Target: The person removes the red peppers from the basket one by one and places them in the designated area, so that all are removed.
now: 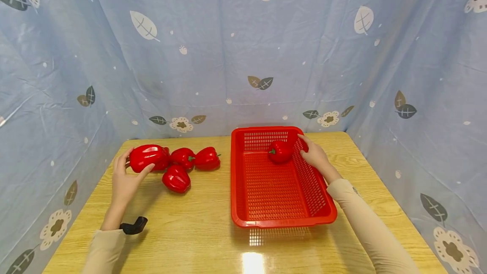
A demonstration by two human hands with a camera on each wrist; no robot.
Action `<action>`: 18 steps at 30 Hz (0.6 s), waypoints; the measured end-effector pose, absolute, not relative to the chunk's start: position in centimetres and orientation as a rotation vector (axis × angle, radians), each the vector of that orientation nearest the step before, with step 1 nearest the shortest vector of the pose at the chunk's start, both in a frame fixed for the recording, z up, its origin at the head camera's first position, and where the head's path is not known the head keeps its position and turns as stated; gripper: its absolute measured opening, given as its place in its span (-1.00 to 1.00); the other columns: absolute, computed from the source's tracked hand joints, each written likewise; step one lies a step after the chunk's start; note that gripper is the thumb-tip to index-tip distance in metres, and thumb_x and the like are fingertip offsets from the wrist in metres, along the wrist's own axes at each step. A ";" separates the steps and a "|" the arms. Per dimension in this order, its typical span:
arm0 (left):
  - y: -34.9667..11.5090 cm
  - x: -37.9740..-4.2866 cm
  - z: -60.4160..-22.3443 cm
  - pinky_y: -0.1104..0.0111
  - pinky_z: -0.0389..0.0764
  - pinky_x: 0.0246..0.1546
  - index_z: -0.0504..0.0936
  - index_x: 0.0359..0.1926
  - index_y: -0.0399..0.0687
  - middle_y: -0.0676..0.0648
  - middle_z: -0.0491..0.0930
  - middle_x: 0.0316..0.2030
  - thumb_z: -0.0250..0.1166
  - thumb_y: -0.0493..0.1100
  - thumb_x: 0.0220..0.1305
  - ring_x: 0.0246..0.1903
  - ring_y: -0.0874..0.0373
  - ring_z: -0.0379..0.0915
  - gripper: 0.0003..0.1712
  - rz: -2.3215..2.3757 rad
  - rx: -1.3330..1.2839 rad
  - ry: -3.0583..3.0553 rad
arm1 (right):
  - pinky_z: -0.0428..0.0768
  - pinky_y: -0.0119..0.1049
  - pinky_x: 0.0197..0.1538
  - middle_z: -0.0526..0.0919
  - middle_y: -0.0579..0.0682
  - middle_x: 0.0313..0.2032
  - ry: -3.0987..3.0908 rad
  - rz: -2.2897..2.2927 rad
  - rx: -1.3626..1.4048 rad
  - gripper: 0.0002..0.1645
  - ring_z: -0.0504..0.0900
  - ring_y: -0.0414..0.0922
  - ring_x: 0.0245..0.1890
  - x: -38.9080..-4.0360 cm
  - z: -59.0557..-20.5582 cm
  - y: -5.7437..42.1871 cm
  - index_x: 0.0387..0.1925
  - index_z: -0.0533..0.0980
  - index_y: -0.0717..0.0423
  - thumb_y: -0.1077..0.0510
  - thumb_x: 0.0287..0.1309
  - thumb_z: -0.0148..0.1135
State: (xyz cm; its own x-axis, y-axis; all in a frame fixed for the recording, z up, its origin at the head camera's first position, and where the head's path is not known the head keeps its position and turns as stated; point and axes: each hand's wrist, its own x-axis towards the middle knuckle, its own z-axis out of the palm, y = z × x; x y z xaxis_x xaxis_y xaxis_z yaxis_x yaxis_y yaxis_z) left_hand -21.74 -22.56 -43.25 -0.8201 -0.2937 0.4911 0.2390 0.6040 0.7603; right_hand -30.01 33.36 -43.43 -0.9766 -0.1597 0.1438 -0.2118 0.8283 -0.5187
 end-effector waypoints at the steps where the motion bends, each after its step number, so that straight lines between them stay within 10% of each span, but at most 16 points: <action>1: -22.8 -21.6 -43.4 0.30 0.34 -0.06 0.30 0.29 0.02 -0.09 0.29 0.17 0.50 -0.03 -0.11 0.03 0.04 0.29 -0.10 -1.177 0.054 -2.242 | 0.39 0.07 -0.18 0.27 0.43 0.21 -2.914 0.844 0.297 -0.27 0.41 0.20 -0.27 -30.0 -43.4 33.4 0.36 0.10 0.16 0.31 0.14 0.02; 9: -24.3 -20.7 -44.5 0.45 0.29 -0.09 0.29 0.29 -0.01 -0.13 0.28 0.18 0.51 -0.07 -0.12 0.03 0.00 0.30 -0.08 -1.135 0.108 -2.267 | 0.39 0.16 -0.07 0.25 0.42 0.23 -2.904 0.851 0.311 -0.28 0.43 0.26 -0.14 -30.0 -43.4 33.3 0.35 0.10 0.18 0.31 0.14 0.01; 18: -25.3 -20.7 -45.5 -0.02 0.38 0.00 0.28 0.28 -0.13 -0.23 0.25 0.19 0.51 -0.12 -0.12 0.04 -0.10 0.28 -0.07 -1.100 0.088 -2.298 | 0.38 0.20 -0.01 0.24 0.42 0.24 -2.909 0.863 0.303 -0.28 0.41 0.30 -0.04 -30.0 -43.4 33.3 0.36 0.10 0.18 0.30 0.15 0.01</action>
State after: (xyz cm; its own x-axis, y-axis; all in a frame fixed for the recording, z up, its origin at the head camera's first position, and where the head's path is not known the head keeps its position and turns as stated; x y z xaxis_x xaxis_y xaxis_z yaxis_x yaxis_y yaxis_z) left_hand -20.71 -25.26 -45.47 -0.8271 -0.2979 0.4766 0.1842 0.6573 0.7307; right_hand -30.04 33.32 -43.41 -0.9761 -0.1631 0.1438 -0.2152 0.8204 -0.5298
